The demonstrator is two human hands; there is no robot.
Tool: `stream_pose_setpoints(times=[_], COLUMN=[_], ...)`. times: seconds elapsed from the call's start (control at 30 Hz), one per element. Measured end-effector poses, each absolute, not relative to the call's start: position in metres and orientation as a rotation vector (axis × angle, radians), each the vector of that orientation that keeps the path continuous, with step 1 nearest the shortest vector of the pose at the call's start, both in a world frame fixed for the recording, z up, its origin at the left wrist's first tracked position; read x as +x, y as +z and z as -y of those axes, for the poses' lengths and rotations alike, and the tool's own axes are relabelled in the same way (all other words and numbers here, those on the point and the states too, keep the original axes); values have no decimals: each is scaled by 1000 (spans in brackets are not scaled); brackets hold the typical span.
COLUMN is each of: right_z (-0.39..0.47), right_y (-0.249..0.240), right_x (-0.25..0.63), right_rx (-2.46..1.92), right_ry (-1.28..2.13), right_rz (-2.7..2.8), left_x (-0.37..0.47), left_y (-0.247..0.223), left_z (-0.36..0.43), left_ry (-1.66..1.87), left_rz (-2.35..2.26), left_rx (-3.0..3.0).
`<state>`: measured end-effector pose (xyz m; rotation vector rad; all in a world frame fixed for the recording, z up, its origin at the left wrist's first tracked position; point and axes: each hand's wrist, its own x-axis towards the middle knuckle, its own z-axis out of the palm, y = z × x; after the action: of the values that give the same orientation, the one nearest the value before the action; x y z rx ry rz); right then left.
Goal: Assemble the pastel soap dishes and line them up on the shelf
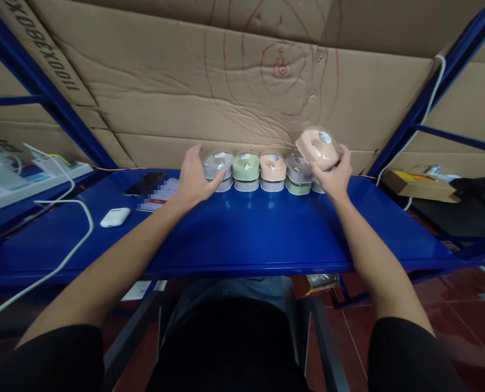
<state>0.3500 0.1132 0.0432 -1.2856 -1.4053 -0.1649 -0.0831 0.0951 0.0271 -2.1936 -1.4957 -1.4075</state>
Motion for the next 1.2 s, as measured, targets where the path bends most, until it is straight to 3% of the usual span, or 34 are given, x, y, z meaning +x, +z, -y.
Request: stream_pose_setpoints(times=[0.27, 0.57, 0.87, 1.2], right_z=[-63, -42, -51, -56], right_y=[38, 26, 18, 9], right_x=[288, 255, 260, 258], right_rx=[-926, -804, -829, -844], right_ry=[109, 533, 670, 674], right_rz=[2010, 2388, 2438, 2469], left_x=[-75, -46, -28, -33], left_y=[21, 8, 10, 13], left_z=[-89, -65, -44, -48], left_ry=[-1284, -1039, -809, -857], left_rz=[811, 525, 865, 968], left_rx=[-2441, -2773, -2926, -2940])
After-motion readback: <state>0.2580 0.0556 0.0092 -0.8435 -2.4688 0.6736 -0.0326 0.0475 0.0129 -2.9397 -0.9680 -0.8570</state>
